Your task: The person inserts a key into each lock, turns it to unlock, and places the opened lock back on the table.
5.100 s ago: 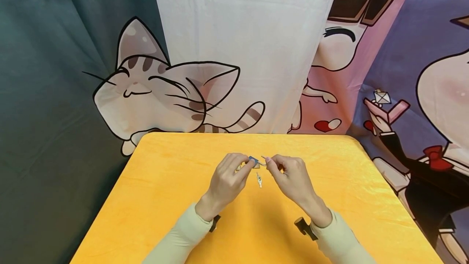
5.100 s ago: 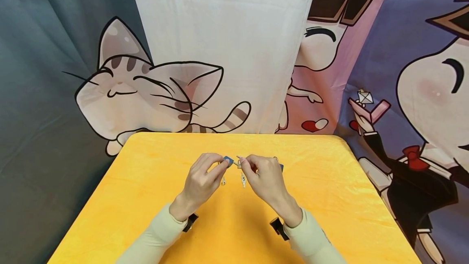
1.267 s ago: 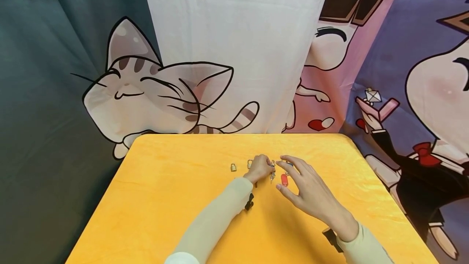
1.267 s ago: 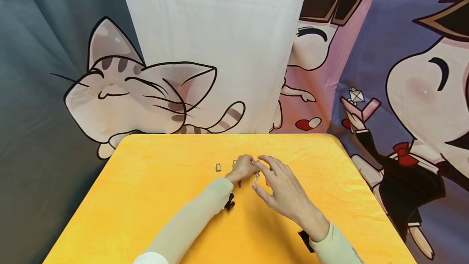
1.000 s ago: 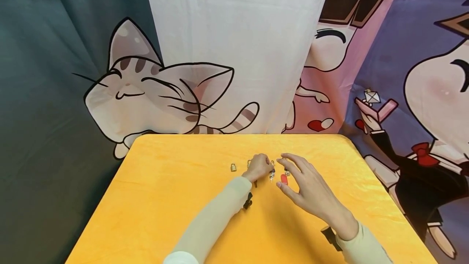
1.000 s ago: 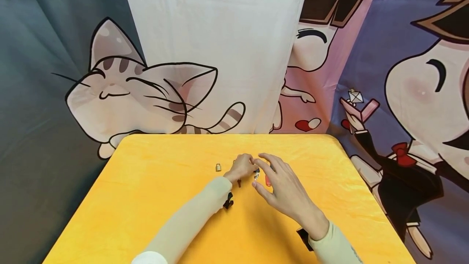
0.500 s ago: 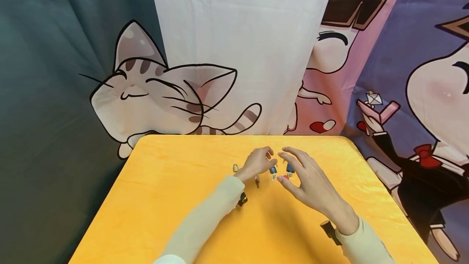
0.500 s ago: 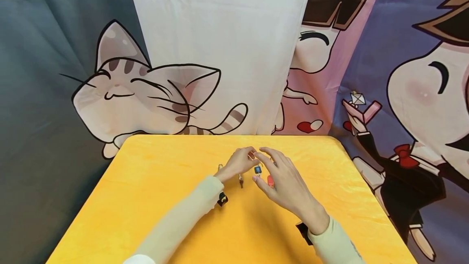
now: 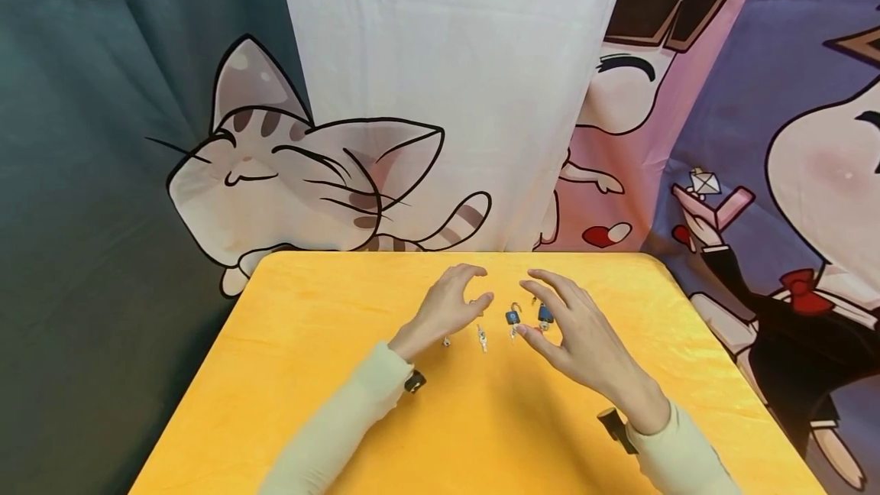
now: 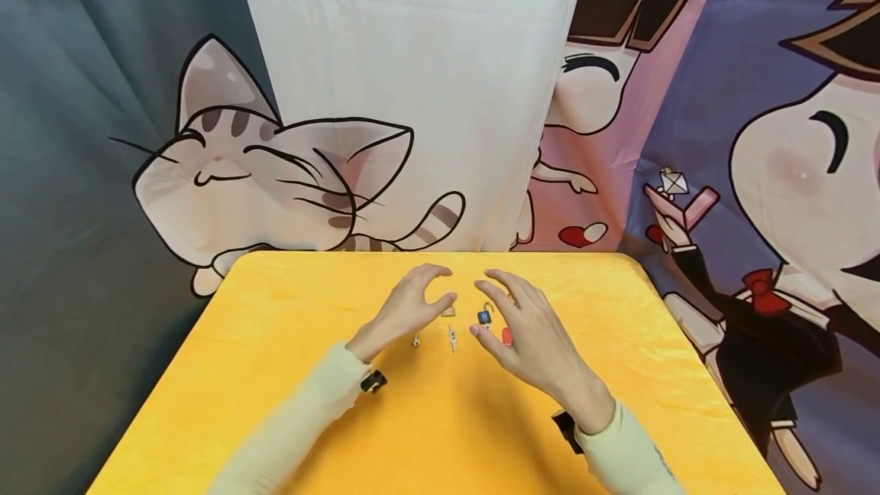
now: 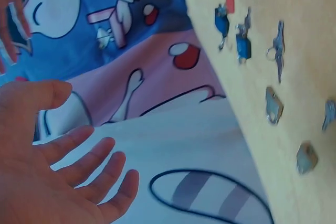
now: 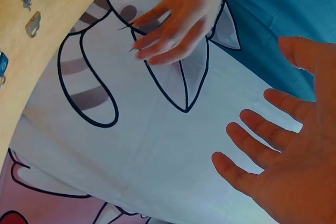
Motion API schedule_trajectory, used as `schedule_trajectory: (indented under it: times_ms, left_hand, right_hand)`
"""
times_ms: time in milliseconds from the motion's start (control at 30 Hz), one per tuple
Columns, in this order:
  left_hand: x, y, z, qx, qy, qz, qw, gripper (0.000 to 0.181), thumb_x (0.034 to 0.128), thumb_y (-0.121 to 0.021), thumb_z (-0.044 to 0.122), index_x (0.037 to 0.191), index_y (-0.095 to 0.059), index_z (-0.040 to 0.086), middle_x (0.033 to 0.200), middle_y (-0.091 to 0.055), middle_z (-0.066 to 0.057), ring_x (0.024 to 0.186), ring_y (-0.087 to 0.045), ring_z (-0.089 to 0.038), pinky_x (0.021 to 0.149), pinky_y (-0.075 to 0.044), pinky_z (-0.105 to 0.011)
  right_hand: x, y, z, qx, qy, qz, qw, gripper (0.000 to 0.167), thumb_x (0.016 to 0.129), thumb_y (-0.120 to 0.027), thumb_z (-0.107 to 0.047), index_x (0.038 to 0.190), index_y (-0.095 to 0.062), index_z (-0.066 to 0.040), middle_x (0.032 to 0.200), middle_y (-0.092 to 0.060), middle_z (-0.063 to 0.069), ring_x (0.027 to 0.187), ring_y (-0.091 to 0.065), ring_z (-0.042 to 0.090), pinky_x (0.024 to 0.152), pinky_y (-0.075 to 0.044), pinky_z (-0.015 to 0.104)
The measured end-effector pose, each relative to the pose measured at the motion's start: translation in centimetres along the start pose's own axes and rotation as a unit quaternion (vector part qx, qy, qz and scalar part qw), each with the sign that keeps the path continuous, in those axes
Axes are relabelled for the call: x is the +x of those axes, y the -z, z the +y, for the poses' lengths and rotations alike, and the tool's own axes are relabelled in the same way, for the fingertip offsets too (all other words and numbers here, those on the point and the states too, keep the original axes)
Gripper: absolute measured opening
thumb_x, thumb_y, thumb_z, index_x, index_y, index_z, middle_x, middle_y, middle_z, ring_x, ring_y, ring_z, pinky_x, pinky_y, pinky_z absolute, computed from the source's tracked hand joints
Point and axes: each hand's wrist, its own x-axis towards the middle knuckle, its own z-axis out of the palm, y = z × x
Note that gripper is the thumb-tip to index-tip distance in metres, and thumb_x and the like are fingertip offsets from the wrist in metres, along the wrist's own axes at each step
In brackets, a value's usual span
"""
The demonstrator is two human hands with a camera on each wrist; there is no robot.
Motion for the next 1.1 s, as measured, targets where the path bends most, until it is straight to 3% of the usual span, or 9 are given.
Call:
schedule_trajectory:
  times_ms: [200, 467, 900, 1100]
  left_hand:
    - [-2.1, 2.4, -0.1, 0.010, -0.038, 0.041, 0.9984, 0.050, 0.0939, -0.063, 0.041, 0.137, -0.055, 0.018, 0.143, -0.053, -0.001, 0.134, -0.047, -0.023, 0.108, -0.042, -0.049]
    - [-4.1, 4.0, 0.2, 0.023, -0.074, 0.090, 0.9929, 0.050, 0.0916, -0.067, 0.037, 0.135, -0.057, 0.014, 0.141, -0.055, -0.004, 0.134, -0.047, -0.025, 0.108, -0.041, -0.051]
    - [-6.1, 5.4, -0.5, 0.058, -0.075, 0.114, 0.9890, 0.050, 0.0925, -0.065, 0.036, 0.136, -0.056, 0.013, 0.140, -0.055, -0.005, 0.133, -0.047, -0.025, 0.107, -0.041, -0.051]
    - [-6.4, 5.7, -0.4, 0.055, -0.073, 0.114, 0.9893, 0.049, 0.0934, -0.064, 0.038, 0.136, -0.056, 0.013, 0.139, -0.055, -0.006, 0.133, -0.047, -0.025, 0.108, -0.041, -0.051]
  right_hand:
    - [0.1, -0.1, 0.1, 0.002, 0.001, -0.001, 1.0000, 0.065, 0.084, -0.077, -0.032, 0.141, -0.051, -0.016, 0.146, -0.048, 0.008, 0.127, -0.052, 0.030, 0.101, -0.043, 0.056]
    - [0.7, -0.7, 0.4, 0.000, 0.004, 0.003, 1.0000, 0.062, 0.085, -0.076, -0.033, 0.140, -0.051, -0.016, 0.143, -0.050, 0.008, 0.126, -0.052, 0.030, 0.101, -0.043, 0.057]
    - [1.6, -4.5, 2.7, -0.023, -0.029, -0.025, 0.9990, 0.053, 0.089, -0.071, -0.036, 0.134, -0.056, -0.012, 0.133, -0.058, 0.008, 0.121, -0.055, 0.030, 0.097, -0.046, 0.054]
    - [2.1, -6.8, 2.8, -0.033, -0.062, -0.070, 0.9951, 0.047, 0.089, -0.072, -0.037, 0.125, -0.062, -0.010, 0.120, -0.064, 0.008, 0.111, -0.062, 0.028, 0.091, -0.052, 0.049]
